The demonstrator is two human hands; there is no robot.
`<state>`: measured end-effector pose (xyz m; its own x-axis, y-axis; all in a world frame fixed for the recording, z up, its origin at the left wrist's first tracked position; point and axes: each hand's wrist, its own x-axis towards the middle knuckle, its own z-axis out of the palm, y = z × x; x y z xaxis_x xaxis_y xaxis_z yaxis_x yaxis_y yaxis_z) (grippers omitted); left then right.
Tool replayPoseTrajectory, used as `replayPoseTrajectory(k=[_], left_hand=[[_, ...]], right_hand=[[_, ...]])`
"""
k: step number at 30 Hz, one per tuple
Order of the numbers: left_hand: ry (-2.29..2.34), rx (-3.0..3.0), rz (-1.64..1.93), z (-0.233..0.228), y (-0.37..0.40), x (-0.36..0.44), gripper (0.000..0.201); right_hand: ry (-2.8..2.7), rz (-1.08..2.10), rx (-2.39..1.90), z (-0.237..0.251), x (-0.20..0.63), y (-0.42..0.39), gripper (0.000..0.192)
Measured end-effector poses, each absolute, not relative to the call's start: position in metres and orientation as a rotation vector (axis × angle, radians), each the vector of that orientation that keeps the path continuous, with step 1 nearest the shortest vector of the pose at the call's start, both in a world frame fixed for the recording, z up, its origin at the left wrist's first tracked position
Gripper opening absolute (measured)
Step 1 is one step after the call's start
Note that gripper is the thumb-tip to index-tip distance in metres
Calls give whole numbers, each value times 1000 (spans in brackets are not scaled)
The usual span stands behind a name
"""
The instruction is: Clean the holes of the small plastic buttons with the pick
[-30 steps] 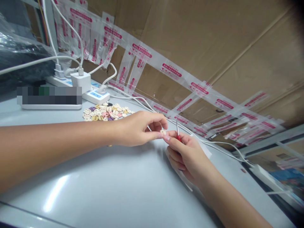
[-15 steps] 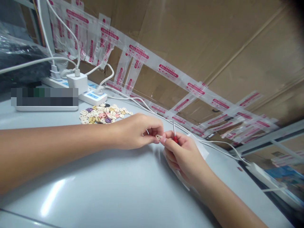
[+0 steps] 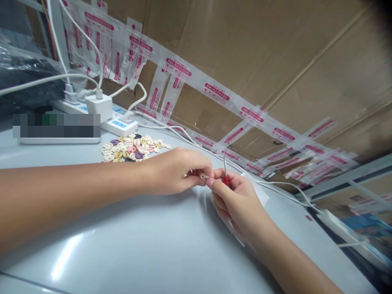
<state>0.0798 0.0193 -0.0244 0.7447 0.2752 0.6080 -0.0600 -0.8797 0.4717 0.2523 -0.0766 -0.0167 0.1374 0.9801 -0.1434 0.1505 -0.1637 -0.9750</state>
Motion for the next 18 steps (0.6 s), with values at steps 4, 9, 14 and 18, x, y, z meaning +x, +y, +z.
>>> replayPoseTrajectory(k=[4, 9, 14, 18], left_hand=[[131, 2521, 1013, -24, 19, 80, 9], [111, 2555, 1020, -23, 18, 79, 8], [111, 2621, 1072, -23, 19, 79, 9], [66, 2652, 1082, -24, 20, 78, 8]], right_hand=[[-1194, 1091, -1480, -19, 256, -78, 35], [-1264, 992, -1464, -22, 258, -78, 31], [-1268, 928, -1481, -22, 255, -80, 31], [-1292, 824, -1510, -19, 250, -83, 27]])
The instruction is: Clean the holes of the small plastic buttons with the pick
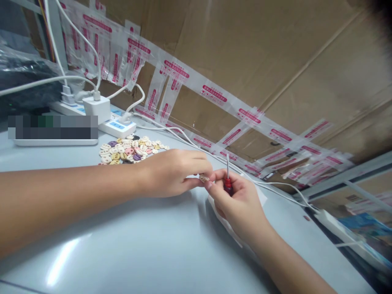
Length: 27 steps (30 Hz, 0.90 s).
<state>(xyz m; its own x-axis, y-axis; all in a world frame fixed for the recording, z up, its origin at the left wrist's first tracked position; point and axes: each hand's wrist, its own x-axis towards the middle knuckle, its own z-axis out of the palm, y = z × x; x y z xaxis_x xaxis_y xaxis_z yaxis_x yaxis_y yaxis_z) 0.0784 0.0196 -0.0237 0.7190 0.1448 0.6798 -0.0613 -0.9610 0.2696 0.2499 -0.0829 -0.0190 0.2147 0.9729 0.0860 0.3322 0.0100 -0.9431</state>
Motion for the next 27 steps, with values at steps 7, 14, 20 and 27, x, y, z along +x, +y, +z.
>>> replayPoseTrajectory(k=[7, 14, 20, 27], left_hand=[[87, 2742, 1084, -24, 19, 77, 14], [189, 2584, 1144, -21, 15, 78, 22], [472, 2176, 984, -13, 8, 78, 25], [445, 1989, 877, -9, 6, 81, 13]], right_hand=[[-1369, 757, -1502, -23, 255, -82, 21], [-1391, 647, -1448, -24, 259, -81, 21], [-1400, 472, -1444, -19, 254, -83, 13], [-1447, 430, -1453, -19, 252, -83, 12]])
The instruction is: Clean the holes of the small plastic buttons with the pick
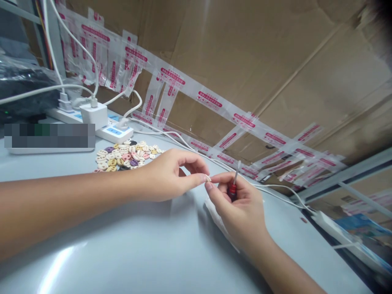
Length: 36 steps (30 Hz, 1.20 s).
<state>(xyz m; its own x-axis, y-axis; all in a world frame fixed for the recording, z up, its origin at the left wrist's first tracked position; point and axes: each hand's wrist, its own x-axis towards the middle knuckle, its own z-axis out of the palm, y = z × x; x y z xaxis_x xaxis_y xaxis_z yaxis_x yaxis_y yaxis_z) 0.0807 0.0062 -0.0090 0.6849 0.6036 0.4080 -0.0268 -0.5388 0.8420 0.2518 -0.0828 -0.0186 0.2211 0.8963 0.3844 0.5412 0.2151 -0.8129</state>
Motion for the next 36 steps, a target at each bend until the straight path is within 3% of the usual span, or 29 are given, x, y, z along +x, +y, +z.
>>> replayPoseTrajectory(k=[9, 18, 36], left_hand=[[485, 1877, 838, -18, 17, 83, 15], [557, 1810, 903, -16, 20, 83, 19], [616, 1943, 991, -18, 14, 85, 11]], right_hand=[[-1571, 831, -1567, -23, 263, -82, 42], [-1670, 809, -1675, -28, 267, -82, 49], [-1988, 221, -1841, -20, 256, -84, 47]])
